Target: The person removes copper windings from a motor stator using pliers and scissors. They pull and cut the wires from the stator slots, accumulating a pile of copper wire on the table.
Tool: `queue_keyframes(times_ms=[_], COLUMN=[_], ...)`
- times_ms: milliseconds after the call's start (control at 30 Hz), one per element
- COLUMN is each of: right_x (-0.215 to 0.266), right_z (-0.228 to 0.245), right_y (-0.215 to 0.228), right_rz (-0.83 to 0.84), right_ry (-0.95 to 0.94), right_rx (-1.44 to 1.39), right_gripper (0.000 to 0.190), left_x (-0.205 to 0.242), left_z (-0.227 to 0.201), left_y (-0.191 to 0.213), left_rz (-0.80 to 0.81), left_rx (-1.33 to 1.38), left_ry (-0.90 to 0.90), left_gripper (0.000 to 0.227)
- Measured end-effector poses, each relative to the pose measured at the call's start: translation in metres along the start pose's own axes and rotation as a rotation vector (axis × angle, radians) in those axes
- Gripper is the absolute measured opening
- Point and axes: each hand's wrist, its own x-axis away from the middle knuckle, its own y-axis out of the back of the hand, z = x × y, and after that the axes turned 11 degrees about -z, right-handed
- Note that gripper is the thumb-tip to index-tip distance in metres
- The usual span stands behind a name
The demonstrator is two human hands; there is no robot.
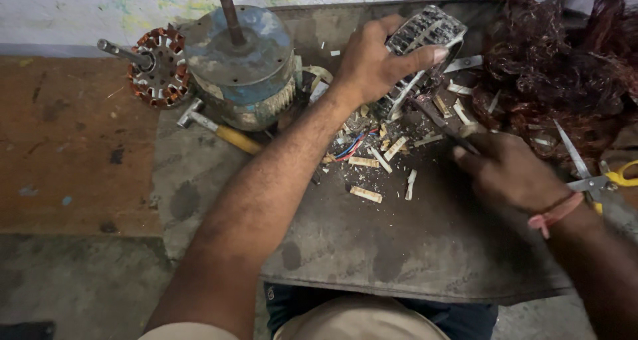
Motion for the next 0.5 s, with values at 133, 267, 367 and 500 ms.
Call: queue_keyframes(times_ms=[133, 267, 367, 500], right_x=[-0.01, -0.009, 0.009, 0.018], right_z=[0.012, 0.027, 0.035, 0.036], right_y=[0.017, 0.024, 0.014, 0.001], right_rz=[0.113, 0.142, 0.021, 0.019], right_ry=[-0.235, -0.292, -0.002, -0.017], right_rx=[0.018, 0.033, 0.083, 0.144], right_gripper=[0.047, 0.047, 0.045, 0.043], left_x=[0.002, 0.001, 0.001, 0.001], left_z=[0.004, 0.003, 0.002, 0.0], left_y=[-0.002, 0.0, -0.001, 0.002], left_rz=[-0.003, -0.002, -0.019, -0.025], left_rx=[-0.031, -0.049, -0.047, -0.071], left_ry=[-0.01, 0.029, 0.007, -0.013], left_gripper=[0.081, 0.083, 0.083, 0.082])
